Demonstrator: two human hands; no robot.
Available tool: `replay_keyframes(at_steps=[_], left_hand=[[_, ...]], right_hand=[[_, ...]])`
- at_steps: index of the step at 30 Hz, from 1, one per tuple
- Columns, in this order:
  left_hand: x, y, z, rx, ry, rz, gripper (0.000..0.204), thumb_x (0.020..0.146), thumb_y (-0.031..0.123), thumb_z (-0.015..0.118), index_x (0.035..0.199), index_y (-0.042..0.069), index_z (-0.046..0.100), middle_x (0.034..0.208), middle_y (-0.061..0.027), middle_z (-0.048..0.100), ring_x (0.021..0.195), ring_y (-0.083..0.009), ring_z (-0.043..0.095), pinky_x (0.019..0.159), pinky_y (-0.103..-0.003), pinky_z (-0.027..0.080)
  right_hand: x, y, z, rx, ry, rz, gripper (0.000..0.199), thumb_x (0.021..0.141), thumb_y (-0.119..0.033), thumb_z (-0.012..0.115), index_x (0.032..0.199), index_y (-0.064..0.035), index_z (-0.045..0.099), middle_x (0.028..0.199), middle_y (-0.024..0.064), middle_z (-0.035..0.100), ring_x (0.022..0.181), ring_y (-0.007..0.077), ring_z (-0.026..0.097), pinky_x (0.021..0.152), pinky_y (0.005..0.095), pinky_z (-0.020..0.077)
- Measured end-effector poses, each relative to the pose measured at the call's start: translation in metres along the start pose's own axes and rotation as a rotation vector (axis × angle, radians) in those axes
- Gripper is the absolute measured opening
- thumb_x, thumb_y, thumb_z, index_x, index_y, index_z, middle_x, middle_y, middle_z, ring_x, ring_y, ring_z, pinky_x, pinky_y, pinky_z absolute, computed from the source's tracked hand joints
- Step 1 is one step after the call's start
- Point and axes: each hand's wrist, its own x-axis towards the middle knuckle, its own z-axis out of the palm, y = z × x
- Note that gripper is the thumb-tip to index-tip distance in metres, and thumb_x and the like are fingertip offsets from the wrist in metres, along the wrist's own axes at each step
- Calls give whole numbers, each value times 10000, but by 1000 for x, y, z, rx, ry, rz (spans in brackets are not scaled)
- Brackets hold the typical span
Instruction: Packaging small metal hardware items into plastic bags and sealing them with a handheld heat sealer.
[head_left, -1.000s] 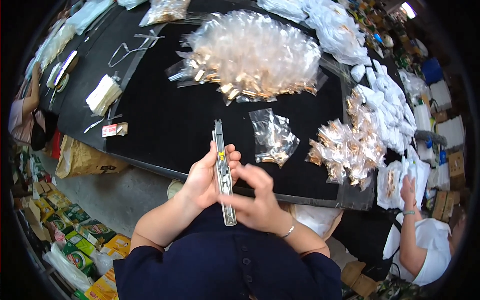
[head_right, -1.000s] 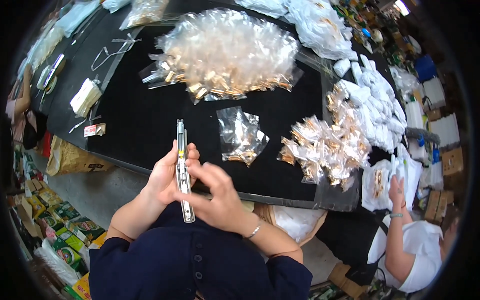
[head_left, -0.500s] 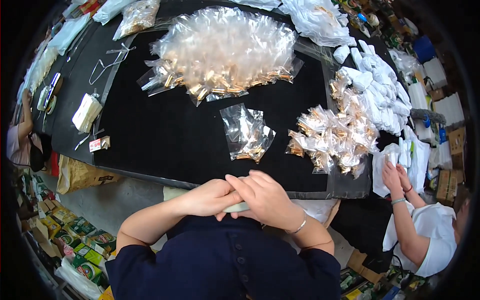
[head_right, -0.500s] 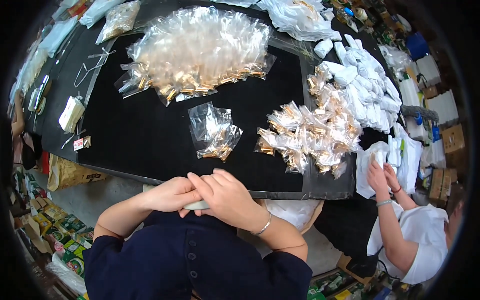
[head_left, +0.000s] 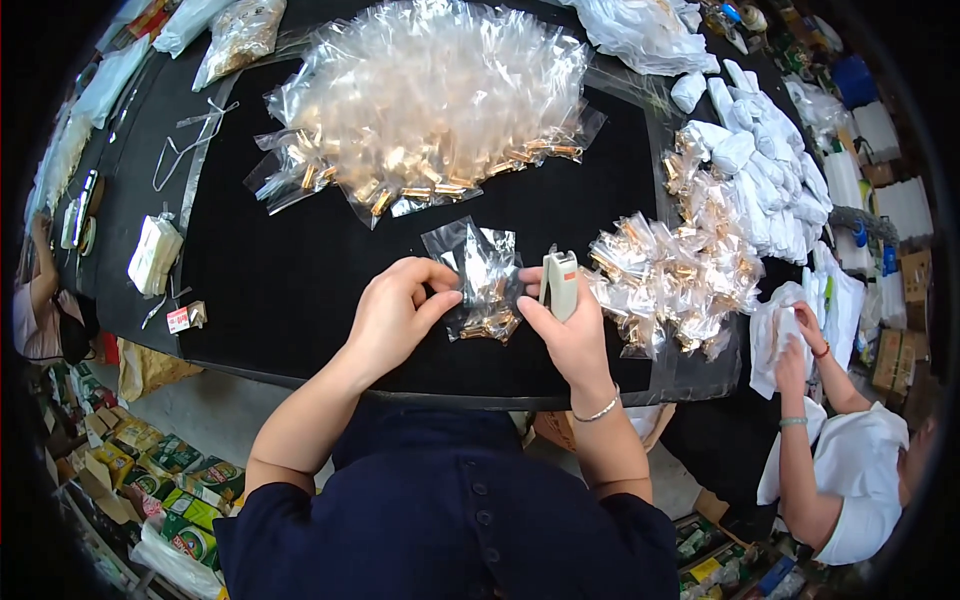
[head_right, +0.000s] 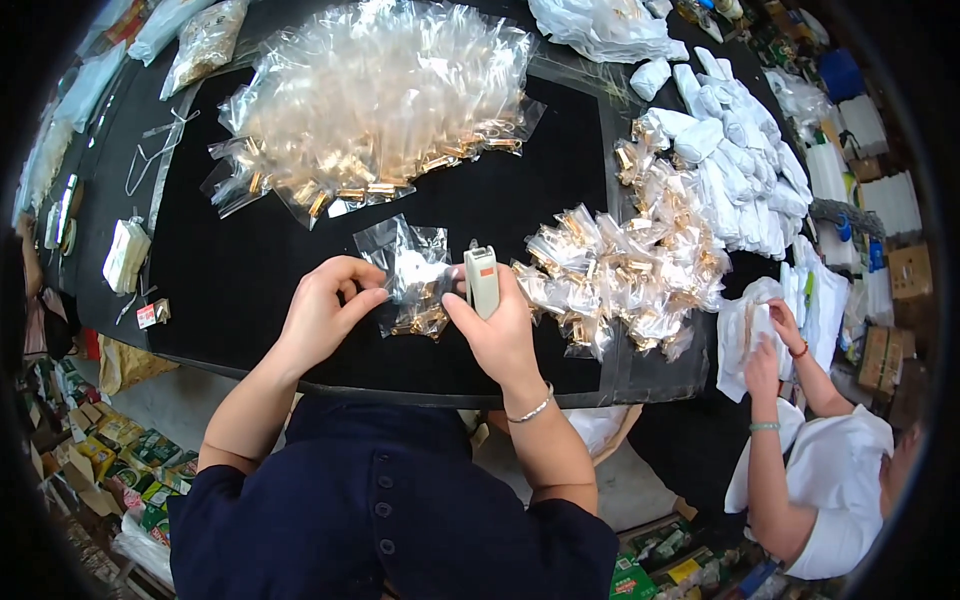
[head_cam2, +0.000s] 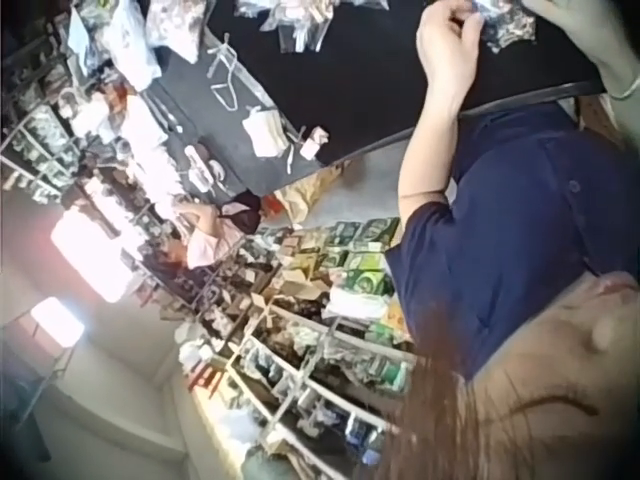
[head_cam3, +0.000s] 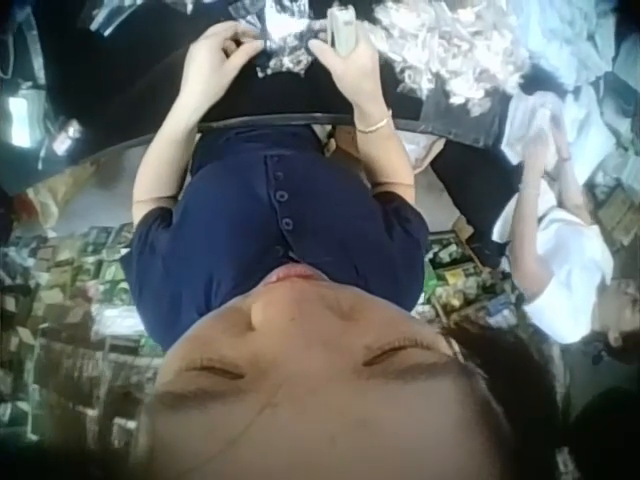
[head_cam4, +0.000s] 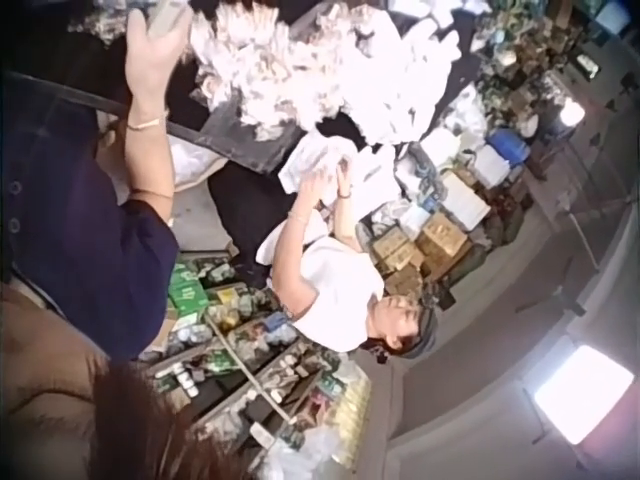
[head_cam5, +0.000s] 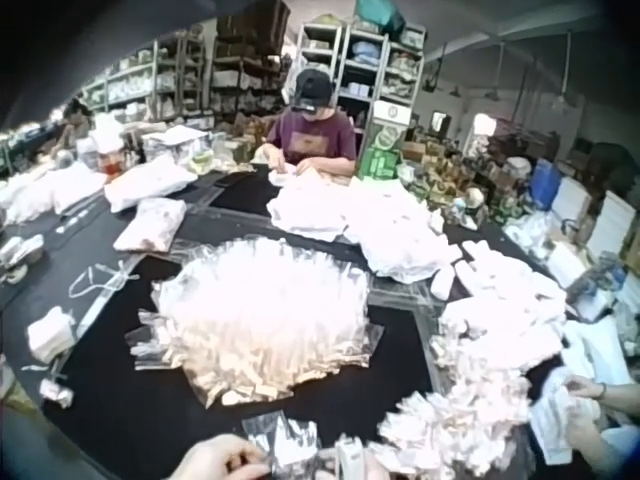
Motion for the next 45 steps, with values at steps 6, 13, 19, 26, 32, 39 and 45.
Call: replay_keyframes(at_steps=[6, 13, 19, 26, 32, 39, 45], left_hand=[[-6, -4, 8, 6, 184, 268, 108, 816, 49, 743, 904, 38, 680, 972, -65, 681, 858, -193, 599, 754, -303, 486], [-19, -7, 3, 105, 315, 446, 117, 799, 2, 745, 888, 18, 669, 972, -71, 701, 999, -209, 618, 831, -329, 493], [-40, -5, -1, -261, 52, 158, 97, 793, 1, 743, 870, 30, 692, 970, -64, 705, 1018, -268, 645, 835, -371, 515], [-33, 16, 7, 56, 185, 597, 103, 808, -62, 705, 874, 17, 706, 916, -102, 722, 858, -238, 701, 826, -326, 546], [-31, -18, 15, -114, 125, 535, 137, 789, -37, 731, 913, 10, 697, 924, -103, 706, 818, -244, 701, 712, -306, 568], [-49, -19, 12, -395, 160, 246, 145, 823, -43, 716, 958, 7, 696, 912, -107, 711, 810, -234, 709, 703, -308, 572], [-47, -24, 3, -302, 53, 257, 276, 863, -54, 698, 1133, -28, 647, 925, -101, 714, 849, -167, 706, 782, -268, 567]], right_hand=[[-2, -8, 9, 54, 7, 9, 251, 847, -9, 717, 1043, -10, 561, 964, 44, 651, 867, 110, 609, 804, 282, 501], [-12, -19, 8, -20, 124, -92, 288, 821, 13, 750, 1021, -19, 545, 889, 31, 648, 779, 93, 597, 724, 243, 492], [-14, -21, 3, -79, 102, -122, 305, 817, 6, 772, 1022, -23, 548, 868, 26, 657, 779, 92, 606, 723, 238, 497], [-19, -28, 14, -378, -38, -418, 332, 810, -22, 804, 1029, -33, 554, 872, 34, 666, 763, 96, 620, 693, 242, 509], [18, -23, 21, -327, -116, -308, 324, 815, -55, 801, 1032, -33, 561, 866, 48, 668, 770, 133, 654, 691, 265, 521], [87, -22, 24, -993, -160, -563, 311, 811, -51, 755, 1053, -25, 561, 862, 95, 668, 793, 269, 671, 735, 334, 520], [89, -39, 45, -563, -325, -296, 325, 805, -68, 747, 1062, -21, 554, 865, 149, 661, 833, 388, 651, 755, 405, 516]])
